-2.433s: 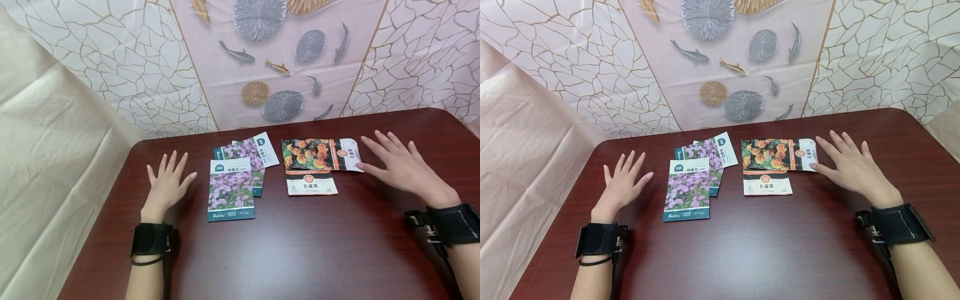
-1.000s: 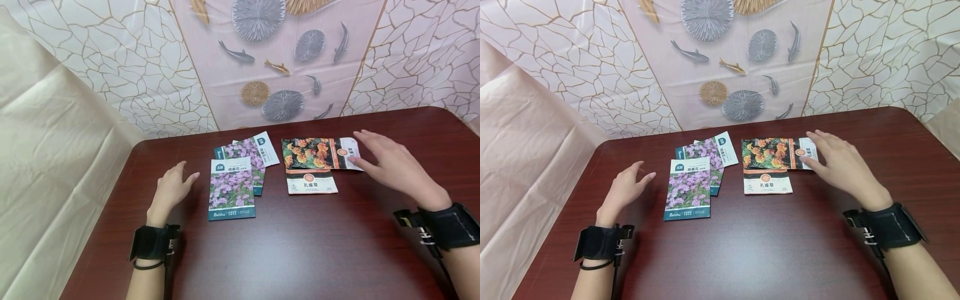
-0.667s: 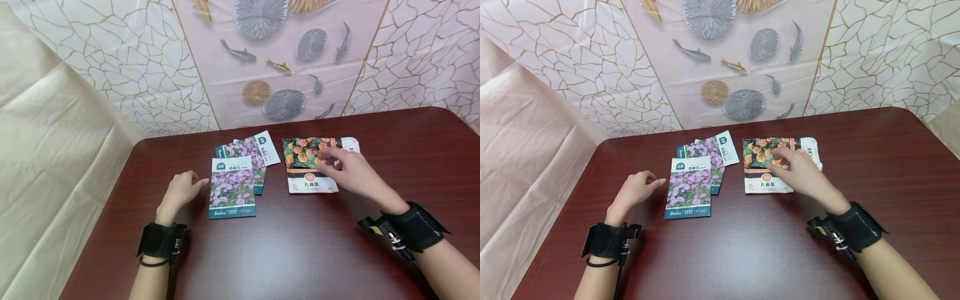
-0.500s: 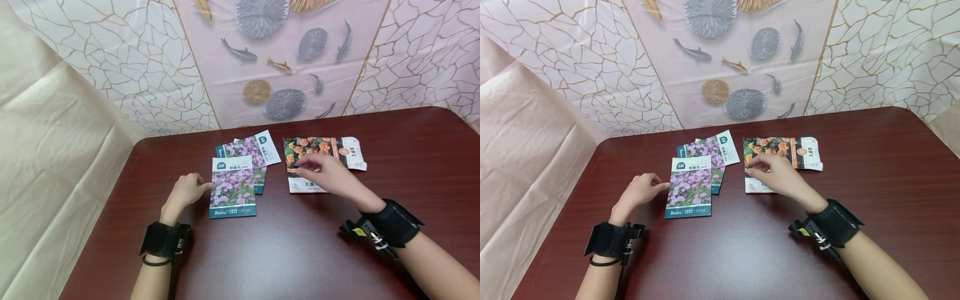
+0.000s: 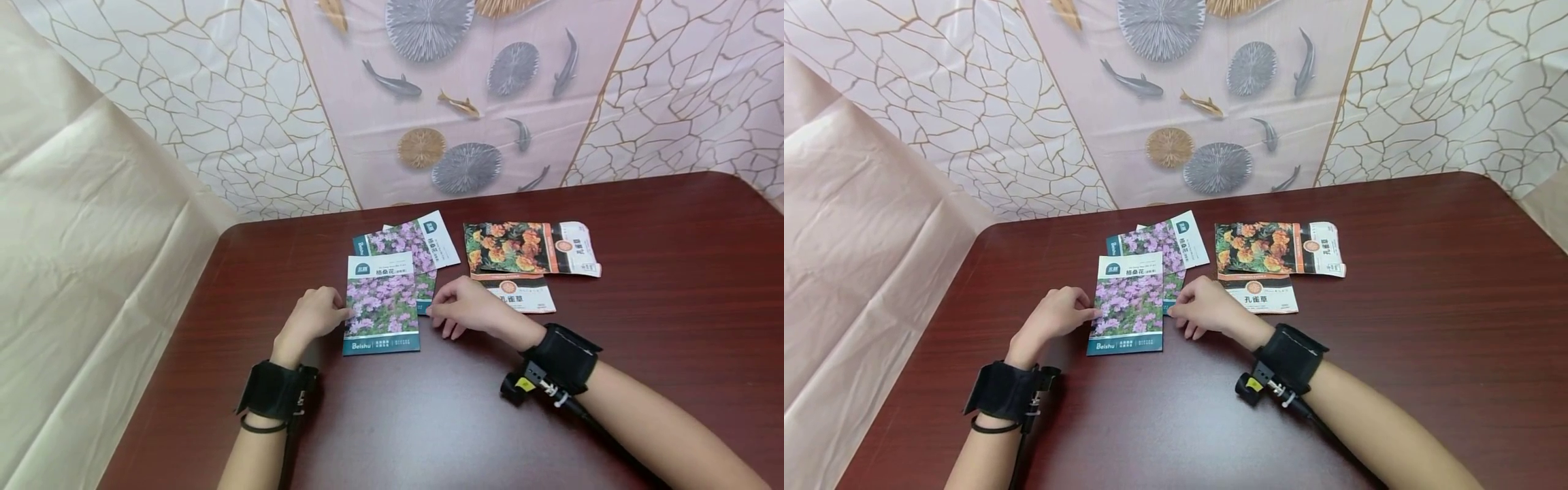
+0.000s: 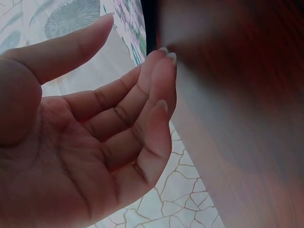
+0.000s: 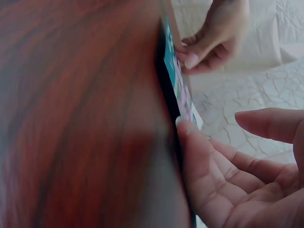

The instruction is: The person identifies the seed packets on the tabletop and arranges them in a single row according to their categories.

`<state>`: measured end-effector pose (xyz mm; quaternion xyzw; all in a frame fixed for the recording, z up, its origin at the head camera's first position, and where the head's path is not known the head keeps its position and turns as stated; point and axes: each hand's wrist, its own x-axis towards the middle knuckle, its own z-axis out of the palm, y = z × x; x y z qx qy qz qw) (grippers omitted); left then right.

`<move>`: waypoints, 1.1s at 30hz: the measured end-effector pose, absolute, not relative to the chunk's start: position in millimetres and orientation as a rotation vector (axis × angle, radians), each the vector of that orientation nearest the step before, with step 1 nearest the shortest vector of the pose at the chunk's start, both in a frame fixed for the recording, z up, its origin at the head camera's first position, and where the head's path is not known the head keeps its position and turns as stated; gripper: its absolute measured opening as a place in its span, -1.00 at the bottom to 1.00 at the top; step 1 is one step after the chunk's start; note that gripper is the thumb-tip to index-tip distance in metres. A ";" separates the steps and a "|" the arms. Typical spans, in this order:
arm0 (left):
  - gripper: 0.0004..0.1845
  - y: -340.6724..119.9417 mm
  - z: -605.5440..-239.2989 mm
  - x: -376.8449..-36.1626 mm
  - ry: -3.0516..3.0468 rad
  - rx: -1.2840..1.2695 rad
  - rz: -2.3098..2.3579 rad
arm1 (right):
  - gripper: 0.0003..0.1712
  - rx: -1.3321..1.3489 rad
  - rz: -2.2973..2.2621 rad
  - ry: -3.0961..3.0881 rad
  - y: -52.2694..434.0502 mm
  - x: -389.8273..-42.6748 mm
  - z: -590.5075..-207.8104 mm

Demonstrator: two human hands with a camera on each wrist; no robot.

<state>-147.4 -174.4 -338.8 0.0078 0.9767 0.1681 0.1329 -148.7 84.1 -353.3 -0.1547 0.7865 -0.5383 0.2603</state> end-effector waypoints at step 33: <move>-0.47 -164.9 -336.9 -142.1 2.825 -0.089 0.536 | -0.94 -0.277 -1.596 1.907 51.7 -143.3 -365.1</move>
